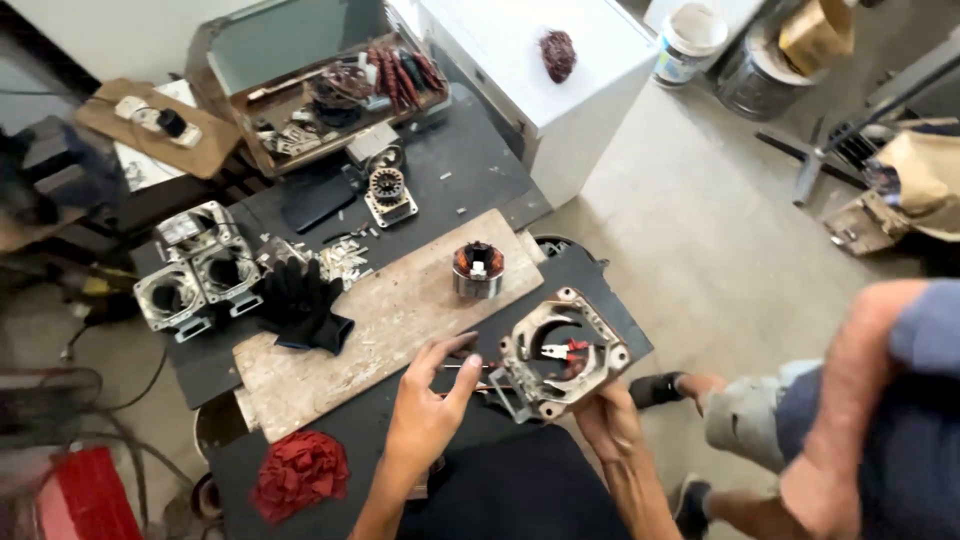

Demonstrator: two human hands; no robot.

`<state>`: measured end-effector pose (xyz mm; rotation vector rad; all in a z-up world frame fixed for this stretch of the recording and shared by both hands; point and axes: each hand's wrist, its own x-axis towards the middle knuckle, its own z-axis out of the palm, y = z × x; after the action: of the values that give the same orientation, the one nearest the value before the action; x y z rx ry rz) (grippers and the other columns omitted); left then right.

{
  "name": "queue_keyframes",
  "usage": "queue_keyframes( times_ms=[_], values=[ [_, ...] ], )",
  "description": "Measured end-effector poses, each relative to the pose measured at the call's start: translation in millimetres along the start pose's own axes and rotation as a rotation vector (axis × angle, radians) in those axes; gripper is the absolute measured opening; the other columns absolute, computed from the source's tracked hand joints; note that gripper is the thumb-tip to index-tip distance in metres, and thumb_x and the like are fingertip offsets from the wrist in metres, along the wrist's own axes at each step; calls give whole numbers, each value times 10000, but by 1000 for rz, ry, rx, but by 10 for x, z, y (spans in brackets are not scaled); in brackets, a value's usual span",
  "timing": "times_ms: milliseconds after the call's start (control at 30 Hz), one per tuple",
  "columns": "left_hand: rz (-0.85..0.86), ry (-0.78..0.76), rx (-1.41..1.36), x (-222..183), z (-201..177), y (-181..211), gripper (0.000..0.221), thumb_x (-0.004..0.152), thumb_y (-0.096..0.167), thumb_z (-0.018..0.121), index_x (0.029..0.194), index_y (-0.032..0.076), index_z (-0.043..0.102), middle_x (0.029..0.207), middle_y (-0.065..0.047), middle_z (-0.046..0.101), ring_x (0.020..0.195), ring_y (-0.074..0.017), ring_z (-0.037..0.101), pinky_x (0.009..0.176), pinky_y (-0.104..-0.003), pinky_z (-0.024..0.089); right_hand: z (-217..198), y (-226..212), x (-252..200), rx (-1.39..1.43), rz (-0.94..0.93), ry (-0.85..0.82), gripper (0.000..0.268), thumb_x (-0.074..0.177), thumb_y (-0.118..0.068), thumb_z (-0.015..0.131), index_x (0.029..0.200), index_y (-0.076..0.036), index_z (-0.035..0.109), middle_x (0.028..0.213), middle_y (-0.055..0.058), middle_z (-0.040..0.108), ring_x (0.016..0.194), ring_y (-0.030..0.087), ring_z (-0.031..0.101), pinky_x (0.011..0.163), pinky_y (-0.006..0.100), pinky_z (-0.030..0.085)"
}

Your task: Repairing an electric motor by inspecting and handling its components on a workbench.

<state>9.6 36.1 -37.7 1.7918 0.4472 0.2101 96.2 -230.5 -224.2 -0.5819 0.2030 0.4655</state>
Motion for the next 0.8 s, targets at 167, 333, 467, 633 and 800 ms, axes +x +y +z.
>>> queue_keyframes(
  times_ms=[167,333,467,633,800],
  values=[
    [-53,252,28,-146,-338,-1003,284,920,285,676,1123,118,783,1148,-26,800,1100,-141,720,973,-280,506,-283,-206,125,-97,1,82,450,842,-123,708,1280,-41,645,1277,117,698,1142,260,652,1081,427,471],
    [-414,441,-13,-627,-480,-1840,325,895,329,685,1130,130,789,1139,-2,821,1058,-106,744,948,-251,540,258,-619,457,-549,95,218,645,798,-167,610,1442,-203,578,1325,2,659,1079,171,586,864,351,454],
    [-746,420,-156,-769,-563,-1904,374,915,352,660,1198,139,780,1208,1,800,1112,-117,725,966,-265,537,198,-783,1164,-193,-2,140,421,839,-86,730,1255,-144,701,1252,-16,768,1169,136,711,973,269,590],
    [-903,541,-257,-848,-466,-2277,391,912,364,684,1210,143,807,1165,-7,811,1059,-122,722,942,-259,533,805,-622,2340,-341,25,-4,556,880,-135,680,1432,-145,615,1447,28,666,1343,164,626,1191,362,492],
    [-869,772,-231,-1038,-127,-3188,317,859,296,772,1124,149,867,981,-32,861,878,-119,705,843,-250,542,391,-129,4009,-69,113,-110,551,791,78,533,1321,-24,643,1359,158,684,1268,280,636,1218,430,444]
  ],
)
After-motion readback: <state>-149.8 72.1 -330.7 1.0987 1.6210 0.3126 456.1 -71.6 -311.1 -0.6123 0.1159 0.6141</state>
